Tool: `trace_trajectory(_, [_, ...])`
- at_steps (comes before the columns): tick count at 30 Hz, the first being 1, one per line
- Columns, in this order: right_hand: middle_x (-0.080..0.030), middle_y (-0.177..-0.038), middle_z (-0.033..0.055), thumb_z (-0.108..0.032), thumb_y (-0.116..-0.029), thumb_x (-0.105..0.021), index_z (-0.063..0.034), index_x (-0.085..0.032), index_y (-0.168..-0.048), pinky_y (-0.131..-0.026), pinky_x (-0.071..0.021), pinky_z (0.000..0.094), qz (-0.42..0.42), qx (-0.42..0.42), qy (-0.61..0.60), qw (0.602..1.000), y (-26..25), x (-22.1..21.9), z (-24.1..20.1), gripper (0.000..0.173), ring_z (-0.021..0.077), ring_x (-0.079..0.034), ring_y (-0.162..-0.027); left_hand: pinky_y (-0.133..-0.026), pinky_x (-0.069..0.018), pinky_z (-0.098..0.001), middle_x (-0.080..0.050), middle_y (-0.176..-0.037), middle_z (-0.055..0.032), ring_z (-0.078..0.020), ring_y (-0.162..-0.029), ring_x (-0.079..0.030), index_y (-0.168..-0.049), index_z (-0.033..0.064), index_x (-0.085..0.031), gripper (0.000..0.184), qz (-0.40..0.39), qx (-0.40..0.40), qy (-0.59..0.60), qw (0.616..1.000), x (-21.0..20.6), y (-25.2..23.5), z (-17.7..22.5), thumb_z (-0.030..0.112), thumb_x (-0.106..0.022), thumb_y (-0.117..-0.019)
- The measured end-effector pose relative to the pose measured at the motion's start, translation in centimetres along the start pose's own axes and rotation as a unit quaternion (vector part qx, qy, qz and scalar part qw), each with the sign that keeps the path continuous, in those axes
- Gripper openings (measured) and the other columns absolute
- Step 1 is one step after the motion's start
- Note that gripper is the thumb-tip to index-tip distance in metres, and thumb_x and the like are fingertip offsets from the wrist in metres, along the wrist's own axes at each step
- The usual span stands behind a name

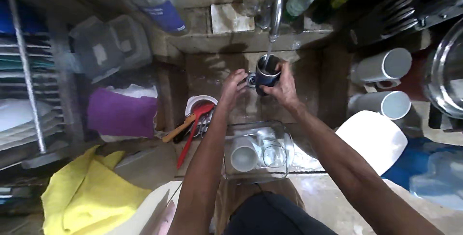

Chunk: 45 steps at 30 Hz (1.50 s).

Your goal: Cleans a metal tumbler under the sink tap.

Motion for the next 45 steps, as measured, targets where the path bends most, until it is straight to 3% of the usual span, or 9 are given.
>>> trace_trajectory(11, [-0.058,-0.132,0.0248,-0.022,-0.0685,-0.094,0.0001,-0.05,-0.127,-0.095,-0.0551,0.0535,-0.006,0.045,-0.006,0.999,-0.6,0.4,0.0,0.076,0.0371,-0.064,-0.116,-0.1,-0.055,-0.0474,-0.055,-0.148,-0.0114,-0.0285,-0.125,-0.062,-0.146,0.0116,-0.052,0.048,-0.01,0.021,0.0,1.0,0.3,0.8,-0.5,0.028,-0.06,-0.1018])
trace_trajectory(17, [-0.064,-0.13,0.0189,-0.036,-0.0667,-0.094,-0.0244,-0.038,-0.153,-0.085,-0.0533,0.0687,-0.301,-0.02,0.134,0.944,-2.4,-4.9,0.1,0.103,0.0416,-0.067,-0.106,-0.092,-0.0575,-0.0544,-0.051,-0.149,-0.017,-0.0362,-0.121,-0.062,-0.15,0.0123,-0.044,0.047,0.032,0.102,0.124,0.986,2.9,1.4,-3.9,0.028,-0.049,-0.106])
trace_trajectory(22, [-0.068,-0.121,0.0214,-0.048,-0.0704,-0.085,-0.0224,-0.033,-0.157,-0.087,-0.0526,0.0677,-0.448,-0.034,0.077,0.89,-4.0,-14.0,-6.5,0.105,0.0407,-0.067,-0.105,-0.091,-0.0537,-0.0632,-0.051,-0.147,-0.0216,-0.042,-0.119,-0.062,-0.154,0.0151,-0.035,0.057,0.087,0.168,0.212,0.959,5.6,4.1,-5.8,0.046,-0.034,-0.1068])
trace_trajectory(26, [-0.064,-0.129,0.0182,-0.048,-0.0831,-0.072,-0.0236,-0.038,-0.155,-0.084,-0.0548,0.0598,-0.491,-0.138,-0.065,0.858,-3.8,-15.0,-7.5,0.083,0.0348,-0.066,-0.106,-0.082,-0.0599,-0.0537,-0.059,-0.136,-0.0255,-0.0383,-0.099,-0.07,-0.154,0.0136,-0.036,0.064,0.105,0.173,0.17,0.964,6.9,5.5,-4.6,0.054,-0.034,-0.1051])
trace_trajectory(29, [-0.065,-0.127,0.0177,-0.053,-0.0816,-0.073,-0.0297,-0.037,-0.156,-0.078,-0.0565,0.0561,-0.466,-0.206,-0.122,0.852,-2.7,-12.6,-4.4,0.086,0.034,-0.067,-0.101,-0.08,-0.061,-0.051,-0.063,-0.127,-0.0262,-0.0366,-0.091,-0.072,-0.154,0.0131,-0.036,0.064,0.068,0.18,0.116,0.975,5.0,5.0,-4.0,0.055,-0.036,-0.1062])
trace_trajectory(33, [-0.068,-0.119,0.0158,-0.046,-0.0857,-0.075,-0.016,-0.041,-0.152,-0.084,-0.0602,0.0488,-0.368,-0.219,-0.203,0.881,-1.5,-7.5,-1.0,0.08,0.0278,-0.071,-0.098,-0.08,-0.0609,-0.054,-0.062,-0.129,-0.0257,-0.0404,-0.094,-0.071,-0.158,0.0259,-0.031,0.058,-0.023,0.154,0.052,0.986,0.4,2.9,-3.6,0.05,-0.045,-0.1074])
trace_trajectory(36, [-0.067,-0.123,0.0138,-0.033,-0.0741,-0.086,-0.015,-0.042,-0.149,-0.088,-0.0599,0.0478,-0.278,-0.179,-0.179,0.927,-2.2,-4.6,0.6,0.089,0.0251,-0.07,-0.102,-0.078,-0.061,-0.0551,-0.059,-0.136,-0.0249,-0.0408,-0.098,-0.07,-0.163,0.0347,-0.022,0.062,-0.05,0.134,0.02,0.99,-2.3,1.5,-2.9,0.038,-0.05,-0.108])
trace_trajectory(39, [-0.066,-0.12,0.0139,-0.028,-0.0617,-0.095,-0.0125,-0.04,-0.145,-0.088,-0.0602,0.0485,-0.169,-0.079,-0.124,0.975,-3.1,-2.5,0.1,0.101,0.0247,-0.069,-0.104,-0.087,-0.0574,-0.0587,-0.051,-0.147,-0.0215,-0.041,-0.116,-0.064,-0.165,0.0321,-0.016,0.069,-0.042,0.111,0.027,0.993,-2.4,0.9,-2.1,0.02,-0.049,-0.1054])
trace_trajectory(45, [-0.068,-0.113,0.0206,-0.035,-0.0608,-0.097,-0.0084,-0.048,-0.134,-0.085,-0.0558,0.0612,-0.06,-0.033,0.006,0.998,-2.3,-1.1,0.4,0.092,0.038,-0.069,-0.101,-0.089,-0.0574,-0.0499,-0.06,-0.142,-0.0139,-0.0323,-0.114,-0.067,-0.156,0.0189,-0.038,0.047,-0.004,0.108,-0.017,0.994,0.7,2.2,-1.4,0.022,-0.044,-0.1091])
Point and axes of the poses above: each hand's wrist, its own y-axis away from the middle knuckle, its own x-axis out of the back of the hand, z = x × y, the point moved 9 cm from there along -y, towards the middle knuckle
